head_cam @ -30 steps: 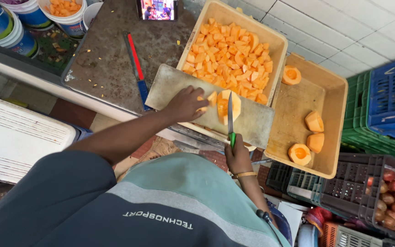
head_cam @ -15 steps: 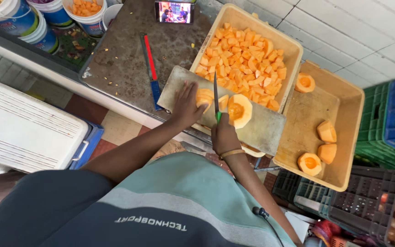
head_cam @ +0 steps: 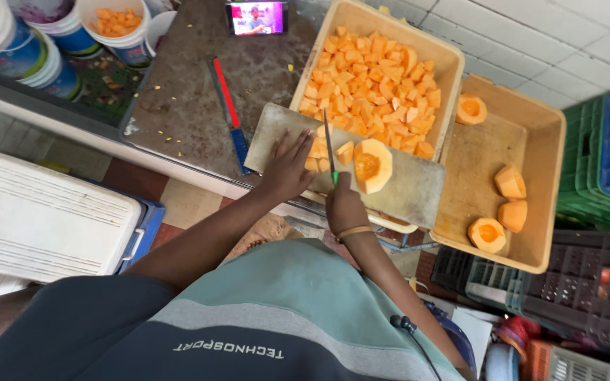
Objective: The person cuts peeled mango halves into small cubes on a cutting board and places them into a container. The person uses a knife to slice the mangoes and transfers the pieces by hand.
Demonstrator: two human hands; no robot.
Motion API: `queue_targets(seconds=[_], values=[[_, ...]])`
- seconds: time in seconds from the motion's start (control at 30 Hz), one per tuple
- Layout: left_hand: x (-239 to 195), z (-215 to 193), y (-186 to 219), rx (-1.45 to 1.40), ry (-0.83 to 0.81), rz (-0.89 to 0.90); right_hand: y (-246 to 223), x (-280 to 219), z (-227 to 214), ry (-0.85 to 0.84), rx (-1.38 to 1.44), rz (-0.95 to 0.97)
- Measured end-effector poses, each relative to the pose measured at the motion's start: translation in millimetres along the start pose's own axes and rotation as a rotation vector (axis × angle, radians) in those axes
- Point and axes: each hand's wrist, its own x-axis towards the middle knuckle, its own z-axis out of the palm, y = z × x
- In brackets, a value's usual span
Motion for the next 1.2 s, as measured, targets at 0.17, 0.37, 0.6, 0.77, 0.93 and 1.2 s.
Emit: queue_targets(seconds=[0.17, 0.37, 0.6, 0.77, 0.93, 1.2], values=[[30.9, 3.7, 24.1, -0.084, 0.063, 0.039, 10.9, -16.9, -59.2, 0.090, -0.104, 0.056], [63.9, 26.6, 18.2, -0.054, 0.010, 0.016, 64.8, 6.3, -25.1, -0.117, -0.138, 0.052], [39.9, 7.3, 21.5, -0.164, 0.064, 0.116, 91.1, -3.6, 26.1, -0.133, -0.108, 0.028], [43.5, 10.3, 40.3, -0.033, 0.010, 0.015, 67.2, -28.7, -31.8, 0.100, 0.108, -0.124], [91.8, 60.1, 19.6, 0.074, 0.059, 0.066, 51.3, -42.0, -93.9, 0.199, 0.269, -0.075], [224.0, 122.6, 6.3, -0.226, -0.128, 0.289, 92.8, -48.3, -105.5, 0.144, 0.532, 0.179]])
